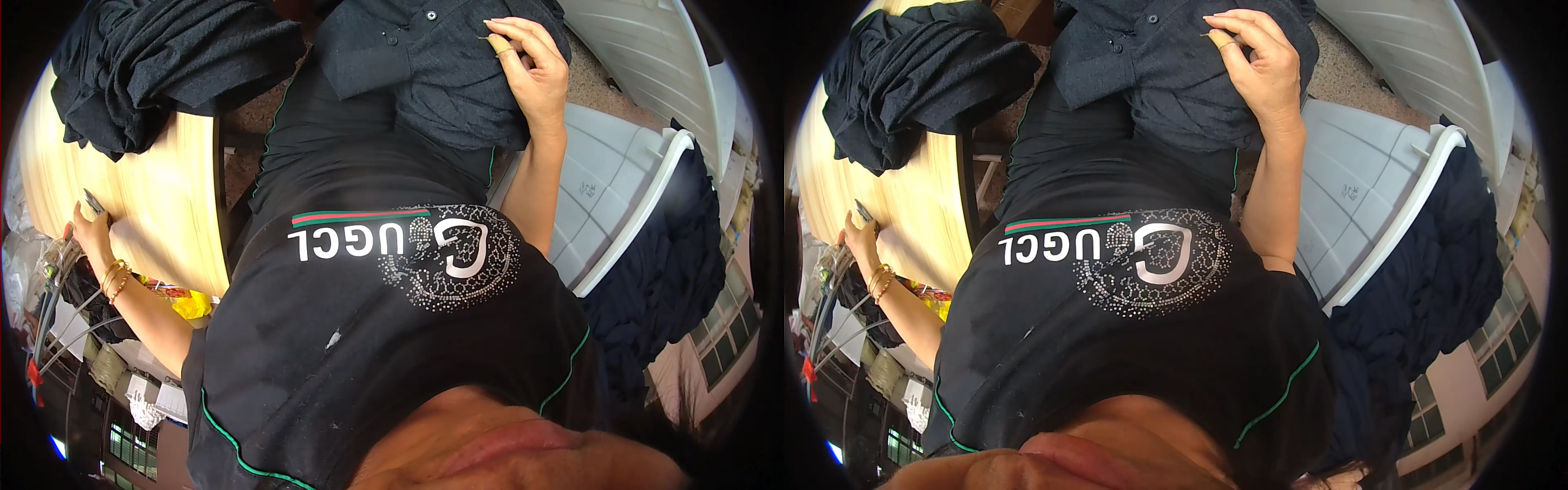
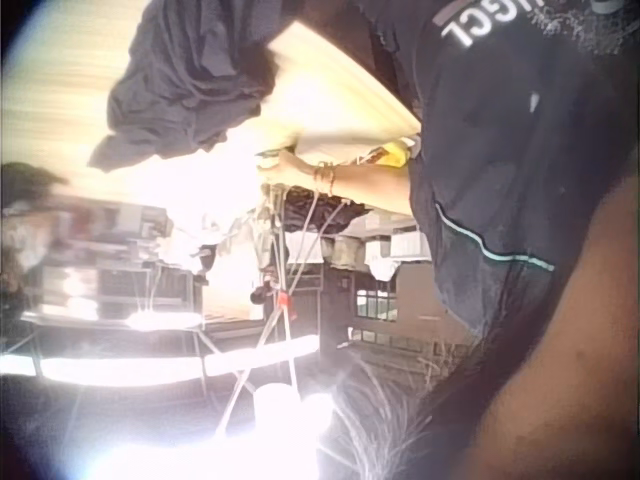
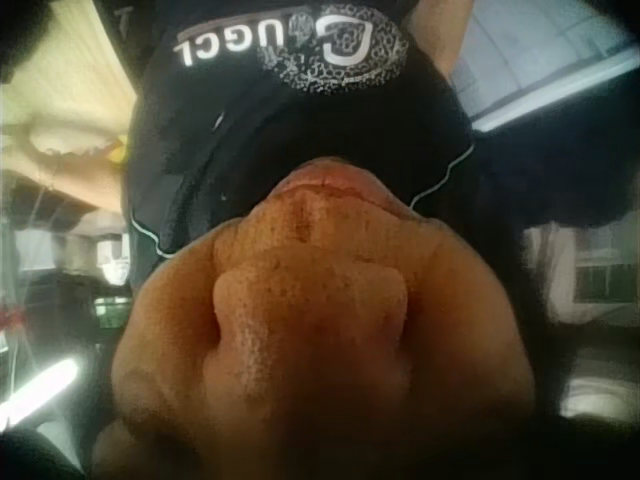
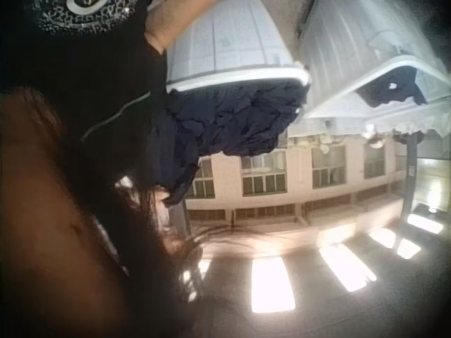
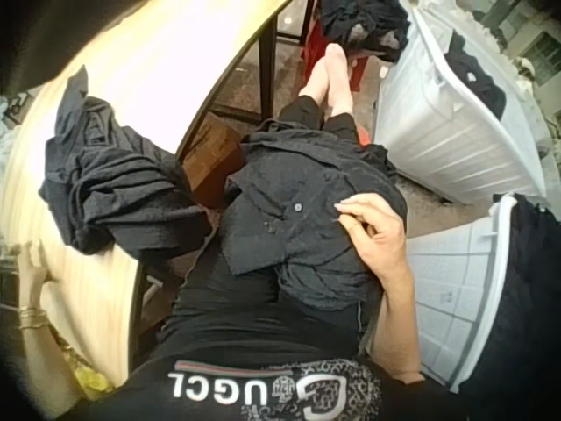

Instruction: The recorder is inspecting black garments and trimming loose threads using a pair of nippers.

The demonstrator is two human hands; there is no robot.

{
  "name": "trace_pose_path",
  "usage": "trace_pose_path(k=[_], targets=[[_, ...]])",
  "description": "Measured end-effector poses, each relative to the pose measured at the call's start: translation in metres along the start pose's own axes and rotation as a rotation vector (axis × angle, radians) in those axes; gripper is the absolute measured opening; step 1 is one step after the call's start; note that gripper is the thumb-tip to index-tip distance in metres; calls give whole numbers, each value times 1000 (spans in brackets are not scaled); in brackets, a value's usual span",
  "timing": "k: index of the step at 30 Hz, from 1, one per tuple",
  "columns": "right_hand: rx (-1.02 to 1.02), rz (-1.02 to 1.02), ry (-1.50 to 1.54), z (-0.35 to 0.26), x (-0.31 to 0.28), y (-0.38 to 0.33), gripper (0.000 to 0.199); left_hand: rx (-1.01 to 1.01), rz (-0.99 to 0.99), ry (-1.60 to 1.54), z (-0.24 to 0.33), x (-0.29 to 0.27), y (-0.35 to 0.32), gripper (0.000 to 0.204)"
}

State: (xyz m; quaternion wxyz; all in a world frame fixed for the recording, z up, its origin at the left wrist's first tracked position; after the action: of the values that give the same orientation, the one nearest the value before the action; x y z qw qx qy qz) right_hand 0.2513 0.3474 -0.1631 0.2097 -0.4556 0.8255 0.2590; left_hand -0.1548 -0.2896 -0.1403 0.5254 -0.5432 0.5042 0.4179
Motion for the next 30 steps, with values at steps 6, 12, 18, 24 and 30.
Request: trace_pose_path(k=[6,12,18,24,30], targets=[[102,7,220,-7,6,-9,21,-172,-237,-822,-20,3,19,54],[82,-110,599,-43,25,-7,27,444,97,-1027,143,-79,-23,32],[212,-305,1056,-83,56,-3,62,853,-407,-1301,369,-89,-159,30],[227,-180,1071,-68,73,-29,47,919,-839,-1367,450,-10,-227,21],[436,-44,880,-38,68,-45,30,1107,-612,-1102,468,5,-230,22]])
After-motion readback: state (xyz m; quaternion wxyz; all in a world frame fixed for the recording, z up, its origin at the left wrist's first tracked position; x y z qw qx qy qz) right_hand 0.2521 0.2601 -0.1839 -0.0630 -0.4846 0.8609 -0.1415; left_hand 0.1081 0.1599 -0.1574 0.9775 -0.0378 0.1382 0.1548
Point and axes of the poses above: each hand's wrist, its own y-axis towards the middle knuckle, its own x-axis out of the palm, z = x × y, the point moved 3 cm from there along y, towards the middle knuckle, and after that the axes turned 9 degrees about -z, right-handed, at the moved point
